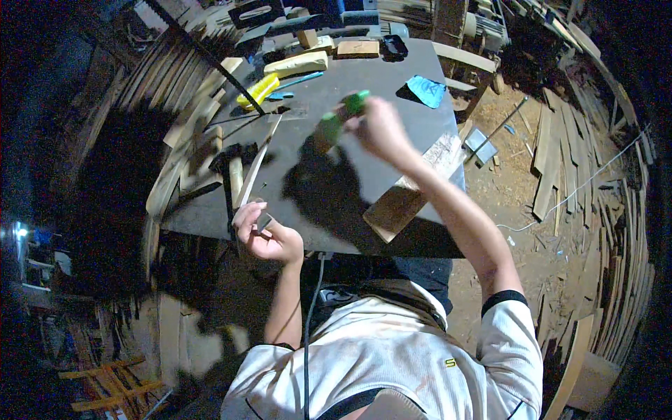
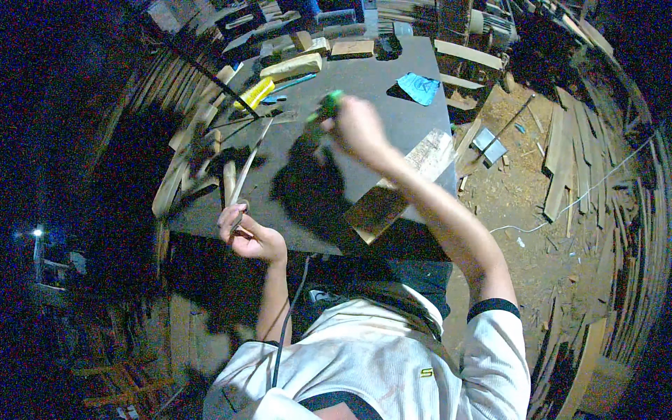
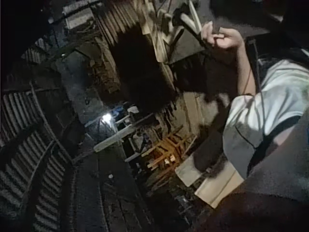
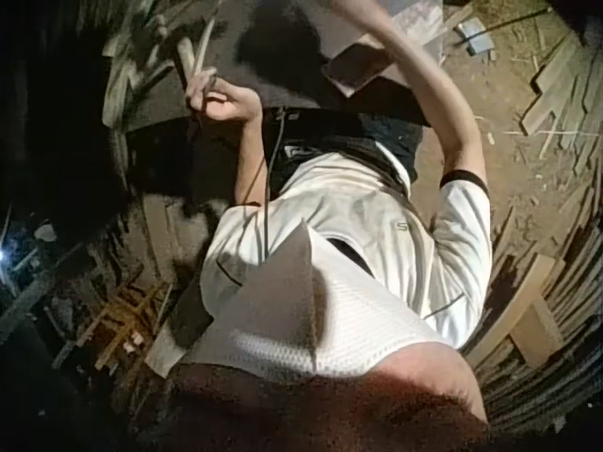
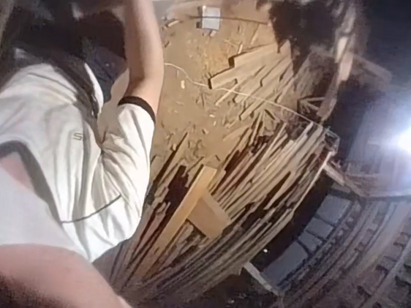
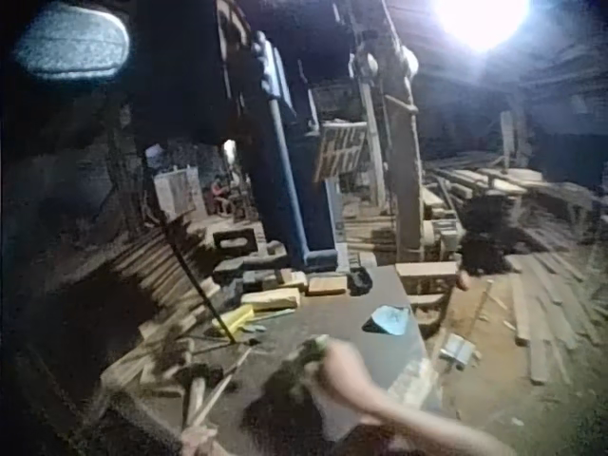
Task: The person cleans a rectangular wooden block with a green brush, then uses a hammer to chip away at the wood surface. Finally, the person sands the block with a blue sanding sponge.
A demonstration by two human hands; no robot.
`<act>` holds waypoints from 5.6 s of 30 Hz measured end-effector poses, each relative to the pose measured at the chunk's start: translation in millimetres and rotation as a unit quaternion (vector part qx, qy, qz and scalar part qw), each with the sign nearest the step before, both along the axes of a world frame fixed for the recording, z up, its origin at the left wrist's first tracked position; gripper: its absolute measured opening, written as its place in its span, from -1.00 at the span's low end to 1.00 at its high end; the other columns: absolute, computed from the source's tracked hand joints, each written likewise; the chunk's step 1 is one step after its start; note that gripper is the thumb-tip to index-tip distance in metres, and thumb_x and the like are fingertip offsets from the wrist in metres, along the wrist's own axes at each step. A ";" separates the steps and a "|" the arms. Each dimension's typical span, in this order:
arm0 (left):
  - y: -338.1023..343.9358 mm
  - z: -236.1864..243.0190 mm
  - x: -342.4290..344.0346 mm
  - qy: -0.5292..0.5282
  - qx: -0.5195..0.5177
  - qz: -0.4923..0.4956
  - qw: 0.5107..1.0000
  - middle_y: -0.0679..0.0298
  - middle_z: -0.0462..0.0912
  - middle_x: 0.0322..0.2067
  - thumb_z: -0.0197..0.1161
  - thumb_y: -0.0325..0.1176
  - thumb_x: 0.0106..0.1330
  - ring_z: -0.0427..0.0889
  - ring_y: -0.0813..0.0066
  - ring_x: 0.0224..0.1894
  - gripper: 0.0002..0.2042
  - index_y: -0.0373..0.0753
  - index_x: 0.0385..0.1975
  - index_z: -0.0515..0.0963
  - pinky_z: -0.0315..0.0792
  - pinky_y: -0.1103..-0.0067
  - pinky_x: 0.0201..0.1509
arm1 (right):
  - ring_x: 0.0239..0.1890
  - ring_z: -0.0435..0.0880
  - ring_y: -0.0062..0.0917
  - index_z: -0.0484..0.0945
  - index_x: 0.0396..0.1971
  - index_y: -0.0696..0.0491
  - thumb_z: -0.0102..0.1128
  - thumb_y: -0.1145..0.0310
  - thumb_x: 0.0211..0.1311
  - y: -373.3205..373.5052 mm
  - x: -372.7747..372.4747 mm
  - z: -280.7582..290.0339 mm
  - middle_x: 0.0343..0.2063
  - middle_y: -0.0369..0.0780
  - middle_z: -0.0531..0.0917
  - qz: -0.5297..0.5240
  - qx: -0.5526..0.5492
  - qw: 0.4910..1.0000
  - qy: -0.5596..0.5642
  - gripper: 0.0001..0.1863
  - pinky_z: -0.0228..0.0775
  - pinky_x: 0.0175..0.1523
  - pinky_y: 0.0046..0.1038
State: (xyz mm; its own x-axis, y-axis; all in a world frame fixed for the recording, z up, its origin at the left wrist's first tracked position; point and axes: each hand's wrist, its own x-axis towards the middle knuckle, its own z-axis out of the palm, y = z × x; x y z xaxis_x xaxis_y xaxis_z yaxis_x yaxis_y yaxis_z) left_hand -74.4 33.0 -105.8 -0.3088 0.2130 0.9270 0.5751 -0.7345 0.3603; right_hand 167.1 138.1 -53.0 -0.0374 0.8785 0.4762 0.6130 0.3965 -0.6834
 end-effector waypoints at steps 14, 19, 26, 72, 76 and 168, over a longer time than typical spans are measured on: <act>-3.4 -2.1 1.6 -0.004 -0.028 0.001 1.000 0.08 0.60 -0.18 0.17 -0.30 0.57 0.61 0.16 -0.13 -0.80 -0.34 -0.09 0.47 0.52 0.30 0.05 | -0.21 0.80 -0.07 0.71 -0.10 0.07 0.38 0.49 0.20 -8.6 -33.3 28.7 -0.30 0.01 0.78 0.135 0.001 0.991 0.018 -0.75 0.60 -0.11 -0.18; 0.1 3.4 1.7 0.028 -0.035 0.017 0.999 0.11 0.61 -0.20 0.18 -0.28 0.58 0.60 0.18 -0.12 -0.78 -0.34 -0.09 0.47 0.51 0.30 0.06 | -0.24 0.79 -0.04 0.73 -0.20 0.09 0.35 0.47 0.19 33.9 -43.3 8.3 -0.34 0.02 0.77 0.047 -0.037 0.998 0.016 -0.82 0.60 -0.14 -0.11; -5.3 -1.3 4.0 0.013 -0.029 -0.005 0.999 0.11 0.61 -0.19 0.19 -0.33 0.58 0.60 0.16 -0.12 -0.82 -0.35 -0.10 0.47 0.51 0.29 0.06 | -0.28 0.80 -0.09 0.71 -0.22 0.04 0.34 0.34 0.29 -18.5 105.5 57.9 -0.40 -0.02 0.77 -0.208 -0.062 0.960 -0.176 -0.86 0.62 -0.16 -0.11; -5.3 -0.6 1.9 0.037 -0.038 0.014 0.999 0.08 0.61 -0.19 0.16 -0.34 0.59 0.60 0.17 -0.12 -0.81 -0.37 -0.09 0.48 0.51 0.31 0.08 | -0.40 0.74 -0.26 0.63 -0.36 0.17 0.22 0.36 0.35 -23.3 170.9 32.3 -0.50 -0.06 0.70 -0.169 -0.010 0.985 -0.031 -0.83 0.56 -0.27 -0.23; -7.2 -0.4 -1.3 0.087 -0.063 -0.001 0.994 0.09 0.67 -0.15 0.22 -0.45 0.54 0.62 0.16 -0.06 -0.88 -0.36 -0.09 0.55 0.50 0.31 0.14 | -0.52 0.70 -0.24 0.61 -0.34 0.14 0.19 0.32 0.46 -57.9 191.6 40.9 -0.58 -0.03 0.63 -0.294 0.070 0.946 -0.116 -0.79 0.46 -0.37 -0.28; -60.2 13.8 68.8 0.324 -0.303 -0.131 0.886 0.17 0.69 0.17 0.68 0.12 -0.08 0.56 0.10 0.22 0.10 -0.37 0.43 0.31 0.40 0.19 0.32 | -0.46 0.66 -0.64 0.61 -0.20 0.13 0.21 0.29 0.55 -200.3 128.2 6.2 -0.39 -0.29 0.68 -0.174 0.052 0.937 0.299 -0.80 0.51 -0.41 -0.54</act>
State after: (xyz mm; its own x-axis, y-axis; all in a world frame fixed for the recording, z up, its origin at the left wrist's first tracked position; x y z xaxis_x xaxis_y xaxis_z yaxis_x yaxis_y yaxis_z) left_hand -5.6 -27.2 -92.0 0.3810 0.7184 0.5819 0.6437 -0.6580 0.3909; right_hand 295.3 -62.2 -46.8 0.5435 0.7357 0.4043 0.2383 0.3266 -0.9146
